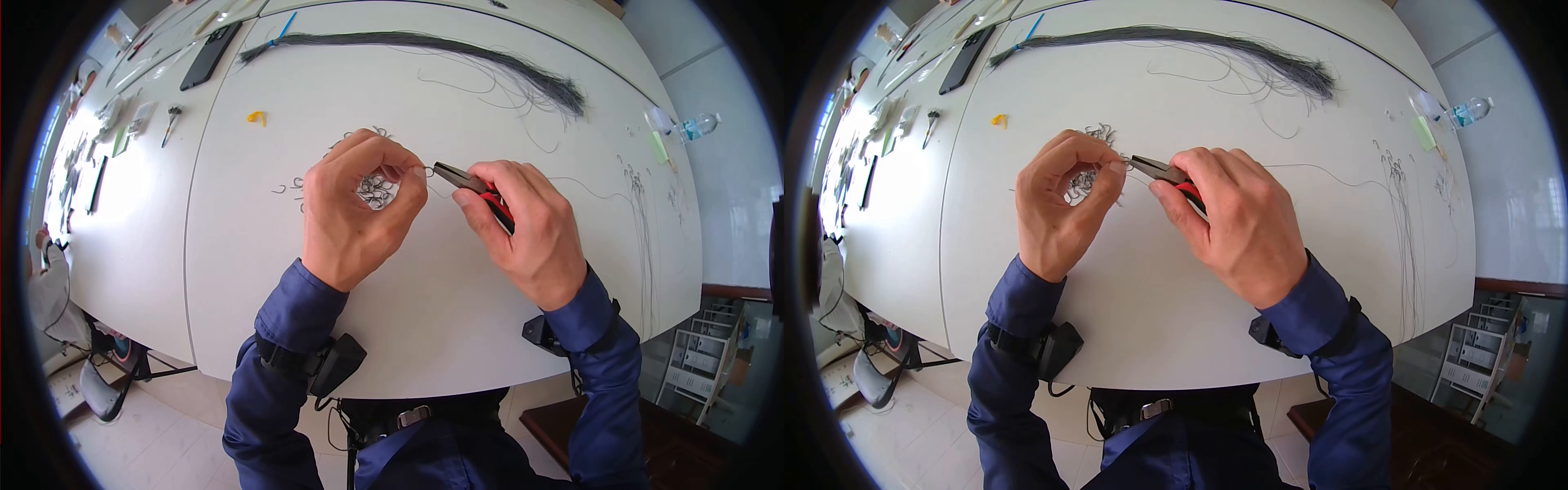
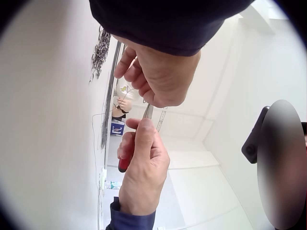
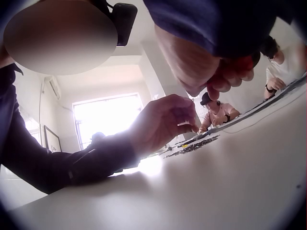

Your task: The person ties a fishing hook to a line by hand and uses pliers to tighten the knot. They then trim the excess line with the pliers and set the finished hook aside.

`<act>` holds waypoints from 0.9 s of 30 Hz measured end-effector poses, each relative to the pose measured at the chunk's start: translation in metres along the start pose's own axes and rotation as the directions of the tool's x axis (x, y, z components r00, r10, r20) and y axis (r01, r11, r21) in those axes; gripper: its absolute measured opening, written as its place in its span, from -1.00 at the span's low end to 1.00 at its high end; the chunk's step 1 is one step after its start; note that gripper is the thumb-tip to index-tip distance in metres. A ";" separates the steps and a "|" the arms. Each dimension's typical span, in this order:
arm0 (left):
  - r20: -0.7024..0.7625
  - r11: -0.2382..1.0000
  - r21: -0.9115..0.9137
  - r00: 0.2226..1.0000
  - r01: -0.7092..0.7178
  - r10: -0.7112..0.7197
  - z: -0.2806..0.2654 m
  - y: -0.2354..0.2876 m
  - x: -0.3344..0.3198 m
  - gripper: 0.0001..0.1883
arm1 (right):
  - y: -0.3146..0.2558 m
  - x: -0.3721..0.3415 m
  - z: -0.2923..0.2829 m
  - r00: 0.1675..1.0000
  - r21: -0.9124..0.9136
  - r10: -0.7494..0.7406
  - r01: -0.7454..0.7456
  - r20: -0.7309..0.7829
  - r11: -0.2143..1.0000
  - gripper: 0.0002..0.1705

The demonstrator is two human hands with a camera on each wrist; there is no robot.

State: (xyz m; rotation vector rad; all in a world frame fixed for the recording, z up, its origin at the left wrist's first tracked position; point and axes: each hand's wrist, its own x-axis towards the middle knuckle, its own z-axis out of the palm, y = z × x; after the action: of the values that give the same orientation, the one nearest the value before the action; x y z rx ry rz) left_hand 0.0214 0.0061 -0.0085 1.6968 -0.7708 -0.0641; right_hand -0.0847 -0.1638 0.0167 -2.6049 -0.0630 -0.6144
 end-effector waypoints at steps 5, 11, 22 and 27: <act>-0.002 1.000 0.002 1.000 0.018 -0.018 0.000 0.003 0.000 -0.96 | 0.000 0.000 0.001 1.000 -0.013 -0.009 0.009 0.004 1.000 -0.75; -0.008 1.000 0.004 1.000 -0.002 0.002 0.001 0.001 0.000 -0.96 | -0.002 0.000 0.001 1.000 -0.011 -0.008 0.008 0.023 1.000 -0.74; -0.088 0.997 -0.053 0.995 -0.052 0.047 0.006 -0.005 0.001 -0.96 | -0.001 -0.001 0.000 1.000 -0.017 -0.008 0.008 -0.009 1.000 -0.74; -0.095 0.998 -0.043 0.995 -0.047 0.043 0.006 -0.005 0.001 -0.96 | 0.001 0.001 0.001 1.000 -0.036 -0.025 0.025 0.006 0.999 -0.75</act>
State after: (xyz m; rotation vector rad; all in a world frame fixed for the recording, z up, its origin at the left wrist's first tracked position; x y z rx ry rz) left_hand 0.0221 0.0004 -0.0146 1.6269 -0.7313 0.0296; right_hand -0.0838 -0.1642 0.0161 -2.6443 -0.0875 -0.6226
